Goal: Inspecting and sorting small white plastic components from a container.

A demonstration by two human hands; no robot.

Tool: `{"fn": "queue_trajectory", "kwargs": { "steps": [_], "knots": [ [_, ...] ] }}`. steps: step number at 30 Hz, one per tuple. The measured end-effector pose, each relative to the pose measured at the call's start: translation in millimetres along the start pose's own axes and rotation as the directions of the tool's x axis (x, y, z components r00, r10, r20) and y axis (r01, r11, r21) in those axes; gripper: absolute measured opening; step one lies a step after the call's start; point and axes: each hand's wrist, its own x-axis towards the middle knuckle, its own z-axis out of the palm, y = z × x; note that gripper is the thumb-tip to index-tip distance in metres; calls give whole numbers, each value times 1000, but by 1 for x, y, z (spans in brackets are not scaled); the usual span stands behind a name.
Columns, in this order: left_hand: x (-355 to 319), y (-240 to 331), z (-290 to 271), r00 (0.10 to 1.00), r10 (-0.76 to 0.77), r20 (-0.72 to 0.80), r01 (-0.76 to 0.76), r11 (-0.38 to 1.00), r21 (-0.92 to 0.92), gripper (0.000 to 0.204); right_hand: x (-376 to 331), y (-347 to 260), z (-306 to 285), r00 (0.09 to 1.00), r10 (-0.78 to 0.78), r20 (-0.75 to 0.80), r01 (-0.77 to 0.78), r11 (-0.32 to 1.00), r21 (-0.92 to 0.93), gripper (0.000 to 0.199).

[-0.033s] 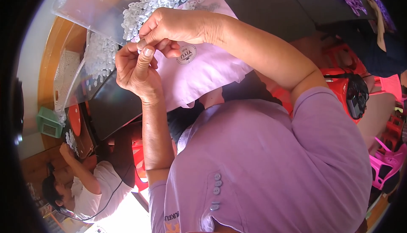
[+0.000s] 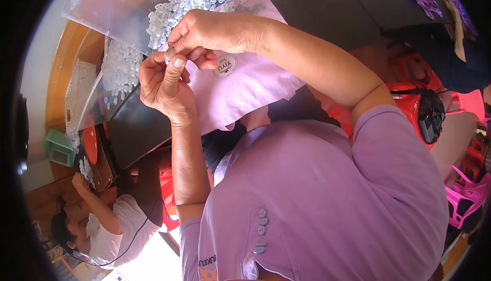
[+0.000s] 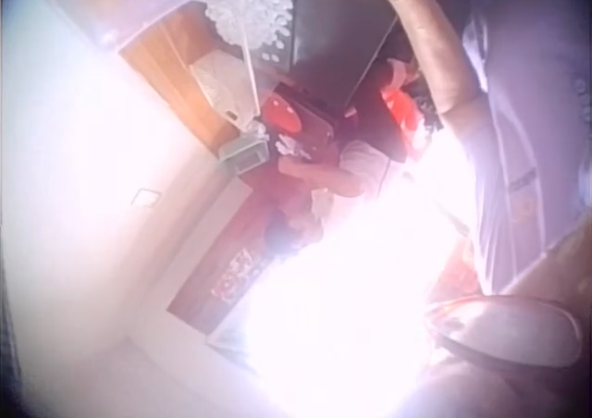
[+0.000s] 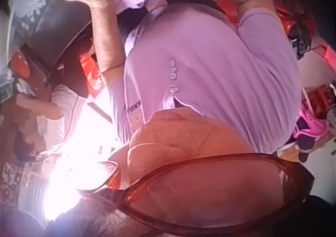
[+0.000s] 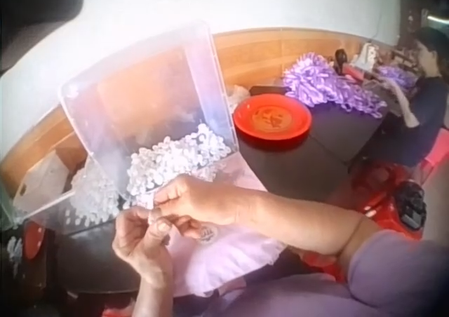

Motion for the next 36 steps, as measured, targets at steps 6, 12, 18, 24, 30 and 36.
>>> {"fn": "queue_trajectory", "kwargs": {
  "steps": [6, 12, 18, 24, 30, 36],
  "knots": [
    [14, 26, -2, 972, 194, -133, -171, 971, 166, 23, 6, -1, -8, 946, -107, -305, 73, 990, -120, 34],
    [130, 126, -53, 853, 512, -103, -280, 615, 737, 21, 5, -13, -22, 875, -156, -458, 157, 987, -36, 23],
    [112, 75, -65, 803, 574, 160, -360, 255, 897, 16, -5, -14, -19, 843, -224, -489, 208, 974, -87, 22],
    [22, 0, -22, 857, -59, 512, -423, 487, 764, 14, 3, -13, -16, 853, -271, -446, 257, 962, -94, 24],
    [21, -25, -18, 804, -85, 589, -577, 132, 806, 10, 6, -7, -14, 837, -311, -450, 299, 949, -100, 25],
    [21, -25, -20, 833, -64, 549, -543, 96, 834, 6, 7, -6, -16, 820, -350, -453, 332, 935, -122, 22]
  ]
}}
